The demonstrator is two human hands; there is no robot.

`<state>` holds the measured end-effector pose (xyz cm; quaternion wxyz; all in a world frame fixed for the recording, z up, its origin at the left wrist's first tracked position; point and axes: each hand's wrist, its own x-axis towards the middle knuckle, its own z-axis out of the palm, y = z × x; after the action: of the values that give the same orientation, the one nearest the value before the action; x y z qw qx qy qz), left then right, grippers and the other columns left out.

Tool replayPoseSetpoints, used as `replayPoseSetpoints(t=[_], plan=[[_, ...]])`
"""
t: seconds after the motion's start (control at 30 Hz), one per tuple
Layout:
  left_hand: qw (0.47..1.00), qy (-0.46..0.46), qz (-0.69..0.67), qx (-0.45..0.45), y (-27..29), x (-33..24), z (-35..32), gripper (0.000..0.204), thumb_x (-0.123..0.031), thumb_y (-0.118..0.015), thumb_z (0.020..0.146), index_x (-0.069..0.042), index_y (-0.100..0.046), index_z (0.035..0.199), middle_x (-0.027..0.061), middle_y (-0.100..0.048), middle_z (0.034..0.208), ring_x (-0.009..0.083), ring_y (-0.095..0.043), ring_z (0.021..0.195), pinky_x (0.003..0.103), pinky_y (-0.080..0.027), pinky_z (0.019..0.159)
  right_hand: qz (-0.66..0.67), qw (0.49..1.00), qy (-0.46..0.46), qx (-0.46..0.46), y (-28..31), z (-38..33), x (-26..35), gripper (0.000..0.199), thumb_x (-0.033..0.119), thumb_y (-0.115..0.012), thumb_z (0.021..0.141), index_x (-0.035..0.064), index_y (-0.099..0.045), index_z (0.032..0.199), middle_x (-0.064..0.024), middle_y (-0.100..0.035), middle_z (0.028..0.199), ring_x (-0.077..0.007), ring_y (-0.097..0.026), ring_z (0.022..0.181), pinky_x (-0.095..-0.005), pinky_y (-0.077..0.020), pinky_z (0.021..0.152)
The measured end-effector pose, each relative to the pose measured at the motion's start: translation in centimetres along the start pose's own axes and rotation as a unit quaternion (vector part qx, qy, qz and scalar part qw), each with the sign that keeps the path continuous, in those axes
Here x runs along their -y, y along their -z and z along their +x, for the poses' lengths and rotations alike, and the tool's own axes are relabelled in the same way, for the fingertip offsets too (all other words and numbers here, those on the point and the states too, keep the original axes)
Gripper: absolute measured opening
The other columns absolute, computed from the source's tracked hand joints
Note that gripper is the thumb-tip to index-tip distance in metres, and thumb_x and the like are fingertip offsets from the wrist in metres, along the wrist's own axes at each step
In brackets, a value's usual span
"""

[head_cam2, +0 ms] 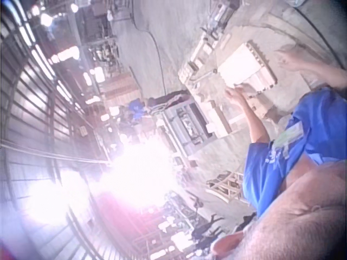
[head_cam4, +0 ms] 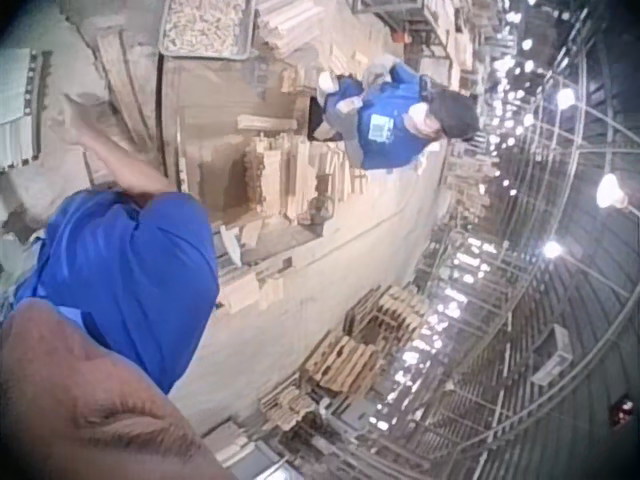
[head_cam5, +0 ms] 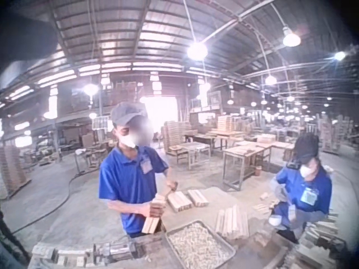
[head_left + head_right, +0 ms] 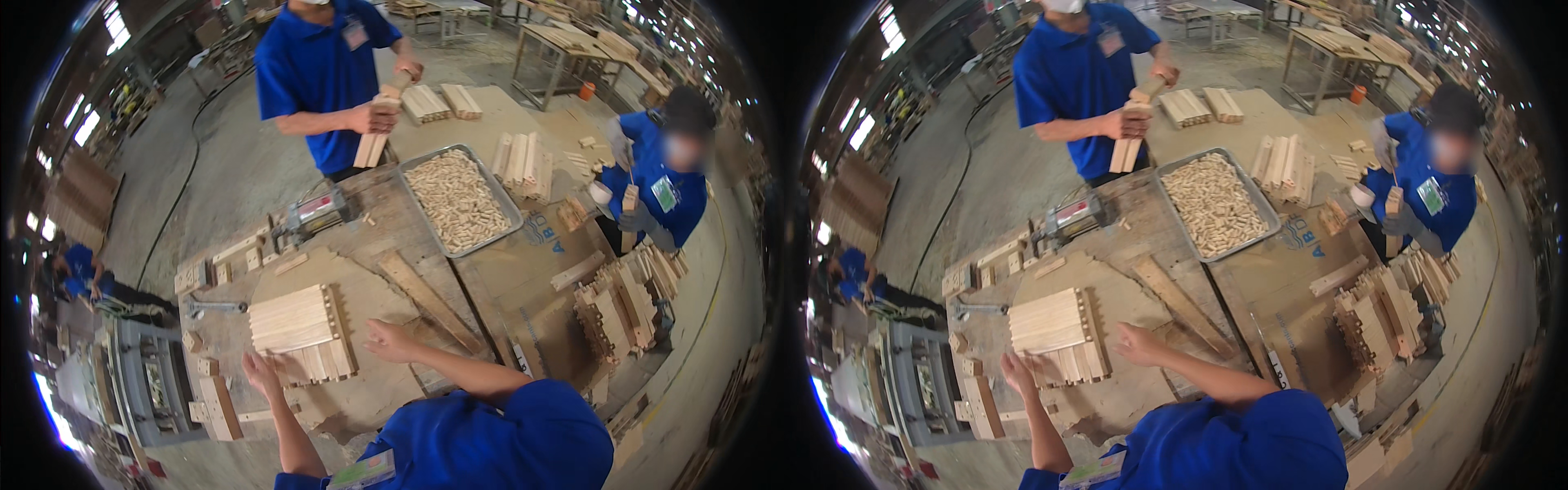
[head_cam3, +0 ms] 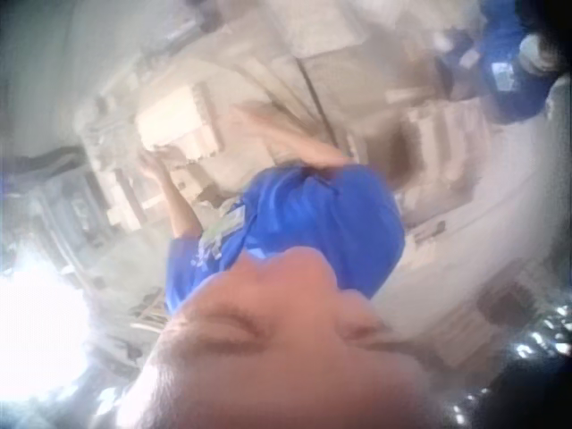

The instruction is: The person inserts small cylindrical wooden dowels into pre-drilled holes on rectangular wooden blocks. They repeatedly pick up dowels from a tray, align them with the holes, and press them in by hand. The person occasionally wipes the block with a cloth and stacks finished blocks on the table.

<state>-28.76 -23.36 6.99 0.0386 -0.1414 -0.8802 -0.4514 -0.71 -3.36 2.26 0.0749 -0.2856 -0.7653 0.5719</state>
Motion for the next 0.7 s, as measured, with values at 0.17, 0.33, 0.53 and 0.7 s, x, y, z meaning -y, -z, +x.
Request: replayPoseSetpoints(t=[0.17,0.33,0.53,0.7], plan=[[0.995,-0.047,0.075,-0.043,-1.6,-1.7,-7.4,0.042,-0.025,-0.059,0.110,0.006,-0.062,0.138,0.0249,-0.068,0.136,0.0339,-0.066,0.126,0.045,-0.053,0.105,0.075,0.989,-0.042,-0.117,10.1,-9.0,-7.2,0.038,0.031,-0.072,0.101,0.0044,-0.072,0.128,-0.0123,-0.079,0.103,-0.0189,-0.075,0.096,-0.0370,-0.0593,0.083],[0.988,-0.120,-0.070,0.063,-8.3,-5.2,-16.2,0.029,-0.014,-0.065,0.106,0.005,-0.070,0.126,0.0213,-0.077,0.114,0.0263,-0.074,0.103,0.039,-0.058,0.093,0.259,0.901,-0.182,-0.298,17.4,-13.0,-11.7,0.027,0.021,-0.072,0.101,0.0021,-0.074,0.120,-0.0081,-0.076,0.097,-0.0145,-0.071,0.078,-0.0320,-0.0577,0.072],[0.933,-0.118,-0.074,0.333,-13.6,-11.6,-22.6,0.028,-0.015,-0.071,0.098,0.002,-0.075,0.120,0.0186,-0.079,0.104,0.0259,-0.078,0.095,0.038,-0.060,0.088,0.118,0.892,-0.144,-0.412,27.3,-9.9,-15.7,0.040,0.028,-0.073,0.097,0.0020,-0.069,0.128,-0.0098,-0.076,0.098,-0.0209,-0.073,0.086,-0.0382,-0.0574,0.076],[0.916,-0.151,-0.006,0.372,-13.0,-12.9,-23.5,0.030,-0.019,-0.073,0.097,0.000,-0.076,0.120,0.0188,-0.079,0.104,0.0279,-0.079,0.094,0.039,-0.061,0.087,-0.256,0.822,-0.209,-0.463,37.4,-2.5,-11.2,0.062,0.042,-0.073,0.097,0.0056,-0.057,0.145,-0.0196,-0.069,0.130,-0.0379,-0.069,0.116,-0.0499,-0.0575,0.094]])
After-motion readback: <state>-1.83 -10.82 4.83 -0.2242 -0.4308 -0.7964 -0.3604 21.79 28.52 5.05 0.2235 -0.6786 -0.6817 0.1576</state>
